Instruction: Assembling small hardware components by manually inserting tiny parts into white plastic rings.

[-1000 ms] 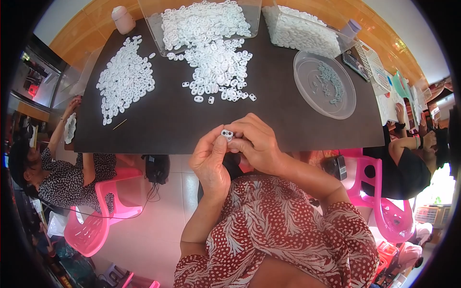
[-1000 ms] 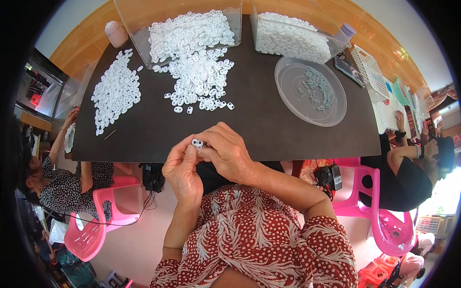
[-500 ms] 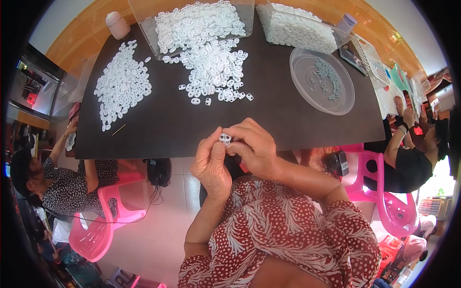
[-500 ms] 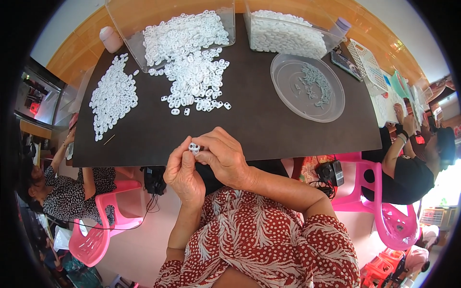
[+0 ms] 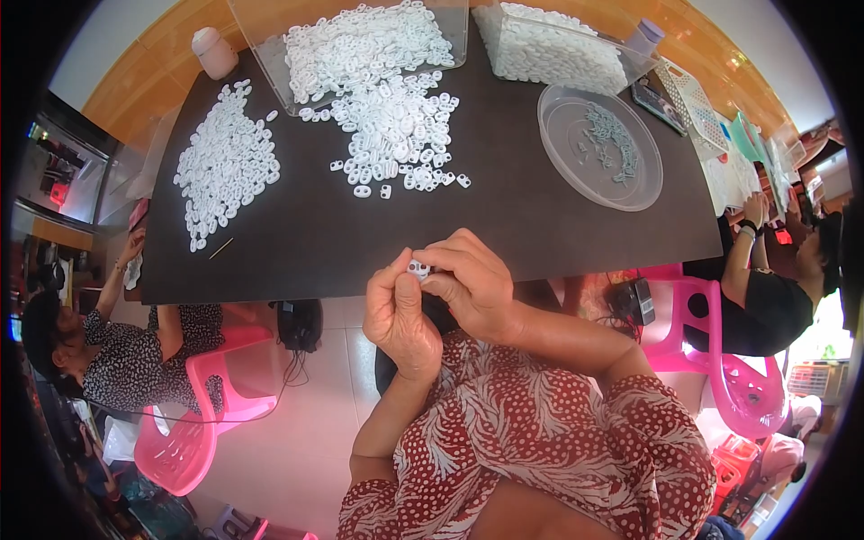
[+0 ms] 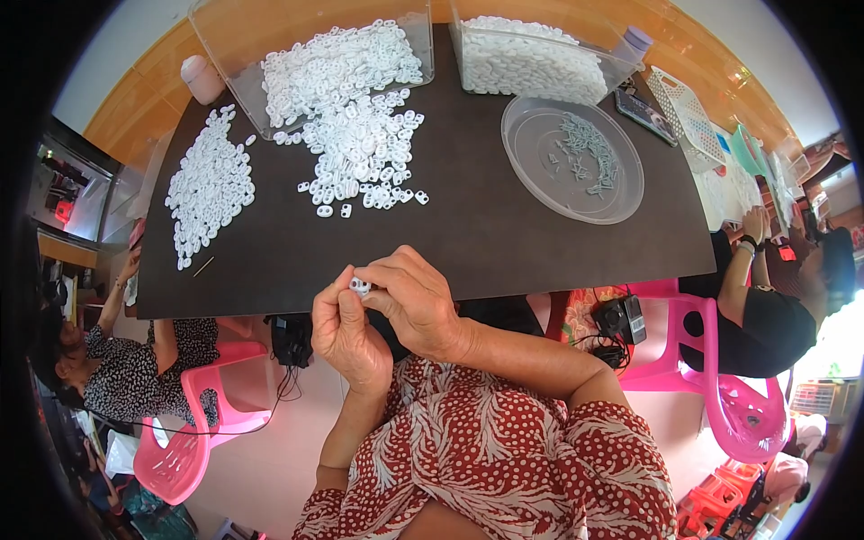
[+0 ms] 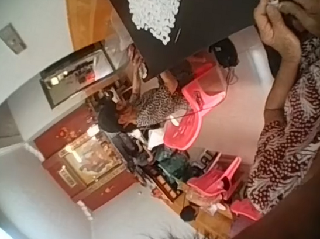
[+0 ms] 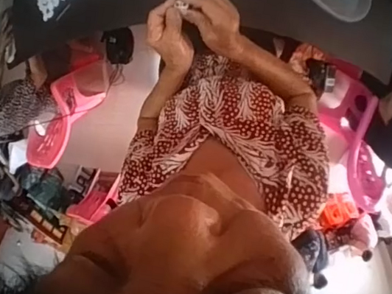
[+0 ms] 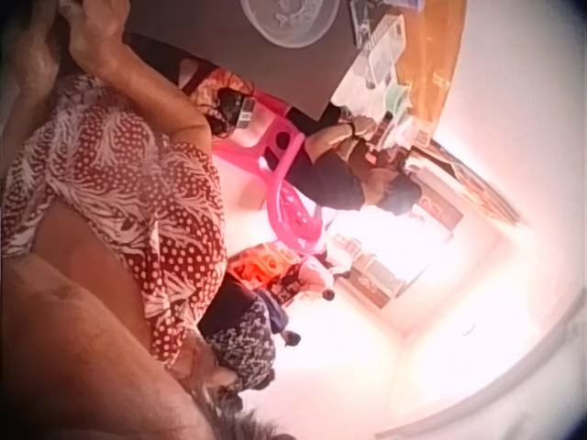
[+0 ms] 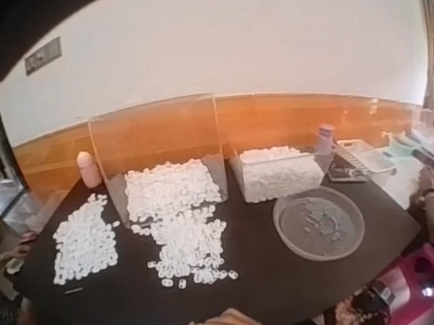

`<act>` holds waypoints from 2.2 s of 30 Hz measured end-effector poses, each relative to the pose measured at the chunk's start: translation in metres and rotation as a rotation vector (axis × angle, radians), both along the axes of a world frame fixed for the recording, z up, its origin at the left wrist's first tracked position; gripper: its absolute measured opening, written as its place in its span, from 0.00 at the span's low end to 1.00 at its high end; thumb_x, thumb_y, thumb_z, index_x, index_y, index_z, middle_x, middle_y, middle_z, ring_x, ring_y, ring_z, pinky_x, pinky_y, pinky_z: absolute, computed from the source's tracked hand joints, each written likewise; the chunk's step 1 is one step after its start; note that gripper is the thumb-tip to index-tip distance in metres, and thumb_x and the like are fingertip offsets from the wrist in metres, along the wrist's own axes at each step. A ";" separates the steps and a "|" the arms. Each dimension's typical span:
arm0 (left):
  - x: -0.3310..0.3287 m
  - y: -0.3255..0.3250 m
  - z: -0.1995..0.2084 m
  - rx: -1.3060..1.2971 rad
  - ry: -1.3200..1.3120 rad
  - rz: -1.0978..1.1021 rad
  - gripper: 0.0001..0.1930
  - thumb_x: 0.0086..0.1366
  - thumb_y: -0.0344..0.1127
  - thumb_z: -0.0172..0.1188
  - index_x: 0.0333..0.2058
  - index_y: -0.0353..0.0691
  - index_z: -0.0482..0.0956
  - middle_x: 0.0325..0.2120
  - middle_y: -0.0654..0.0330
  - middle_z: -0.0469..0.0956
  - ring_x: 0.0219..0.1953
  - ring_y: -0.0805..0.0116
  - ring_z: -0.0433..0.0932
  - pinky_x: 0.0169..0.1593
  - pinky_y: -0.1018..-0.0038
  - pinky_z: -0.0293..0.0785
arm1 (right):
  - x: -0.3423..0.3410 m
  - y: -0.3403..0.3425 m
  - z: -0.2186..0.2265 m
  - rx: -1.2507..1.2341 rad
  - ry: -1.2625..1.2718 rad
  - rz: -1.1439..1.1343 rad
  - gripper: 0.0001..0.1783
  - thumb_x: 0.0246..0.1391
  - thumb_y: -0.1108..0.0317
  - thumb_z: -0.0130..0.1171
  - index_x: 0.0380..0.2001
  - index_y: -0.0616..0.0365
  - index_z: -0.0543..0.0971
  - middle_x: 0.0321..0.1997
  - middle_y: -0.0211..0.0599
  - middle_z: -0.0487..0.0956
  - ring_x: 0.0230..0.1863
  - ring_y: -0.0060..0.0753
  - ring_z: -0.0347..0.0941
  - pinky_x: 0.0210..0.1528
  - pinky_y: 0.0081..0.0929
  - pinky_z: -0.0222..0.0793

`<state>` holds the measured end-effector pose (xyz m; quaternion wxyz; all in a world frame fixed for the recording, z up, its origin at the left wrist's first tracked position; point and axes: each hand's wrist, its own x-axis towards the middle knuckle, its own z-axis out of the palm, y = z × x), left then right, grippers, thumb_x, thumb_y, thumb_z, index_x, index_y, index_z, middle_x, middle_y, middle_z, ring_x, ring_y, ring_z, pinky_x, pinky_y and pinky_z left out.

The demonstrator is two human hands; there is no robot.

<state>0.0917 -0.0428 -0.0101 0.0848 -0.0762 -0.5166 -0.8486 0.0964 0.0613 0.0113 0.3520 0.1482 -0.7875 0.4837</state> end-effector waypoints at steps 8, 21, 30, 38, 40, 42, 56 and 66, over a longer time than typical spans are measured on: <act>0.002 -0.001 0.011 0.039 0.007 -0.039 0.11 0.65 0.30 0.54 0.43 0.29 0.75 0.34 0.63 0.73 0.37 0.77 0.71 0.44 0.81 0.69 | 0.004 -0.001 0.005 -0.077 -0.089 0.016 0.16 0.41 0.79 0.63 0.36 0.63 0.75 0.31 0.37 0.76 0.28 0.35 0.69 0.30 0.27 0.66; 0.006 0.002 0.006 0.058 -0.021 -0.042 0.12 0.66 0.31 0.54 0.43 0.29 0.74 0.34 0.63 0.72 0.36 0.78 0.70 0.43 0.81 0.68 | 0.004 -0.007 -0.003 -0.045 0.014 -0.028 0.14 0.44 0.78 0.62 0.37 0.64 0.73 0.33 0.40 0.75 0.30 0.38 0.68 0.31 0.29 0.66; 0.010 0.005 0.006 -0.039 0.123 0.006 0.11 0.67 0.32 0.51 0.43 0.30 0.73 0.31 0.63 0.70 0.34 0.79 0.67 0.40 0.82 0.66 | 0.002 -0.008 -0.009 0.007 0.138 -0.021 0.12 0.56 0.69 0.55 0.39 0.65 0.71 0.35 0.44 0.74 0.30 0.38 0.69 0.32 0.28 0.67; 0.009 0.006 0.004 -0.119 0.155 0.073 0.10 0.68 0.33 0.51 0.41 0.31 0.72 0.29 0.63 0.69 0.32 0.77 0.66 0.38 0.81 0.65 | -0.001 -0.010 -0.013 0.020 0.196 -0.024 0.11 0.56 0.70 0.55 0.38 0.67 0.70 0.33 0.45 0.74 0.28 0.38 0.68 0.29 0.29 0.66; 0.008 0.007 0.005 -0.194 0.181 0.124 0.10 0.68 0.33 0.50 0.40 0.31 0.72 0.28 0.64 0.69 0.31 0.77 0.66 0.37 0.80 0.65 | -0.002 -0.011 -0.014 0.013 0.216 -0.026 0.11 0.56 0.70 0.55 0.38 0.67 0.70 0.32 0.45 0.73 0.27 0.38 0.68 0.28 0.29 0.66; 0.008 0.006 0.005 -0.236 0.194 0.143 0.10 0.68 0.33 0.50 0.40 0.31 0.72 0.28 0.64 0.69 0.31 0.77 0.66 0.36 0.80 0.65 | -0.003 -0.011 -0.017 0.022 0.217 -0.023 0.11 0.55 0.71 0.55 0.38 0.67 0.70 0.32 0.45 0.73 0.27 0.38 0.68 0.28 0.29 0.66; -0.040 0.000 0.018 -0.718 0.246 0.013 0.08 0.66 0.27 0.50 0.40 0.33 0.77 0.28 0.61 0.74 0.25 0.76 0.70 0.29 0.80 0.68 | -0.013 0.036 0.003 0.110 -0.001 -0.126 0.13 0.42 0.82 0.61 0.33 0.62 0.73 0.29 0.40 0.75 0.28 0.42 0.69 0.29 0.32 0.66; -0.109 -0.002 0.002 -1.531 0.731 0.260 0.08 0.51 0.30 0.62 0.26 0.36 0.72 0.26 0.53 0.68 0.31 0.55 0.70 0.32 0.63 0.70 | -0.092 0.165 0.099 0.435 0.325 -0.577 0.07 0.44 0.77 0.60 0.31 0.63 0.77 0.29 0.44 0.76 0.32 0.43 0.73 0.35 0.32 0.68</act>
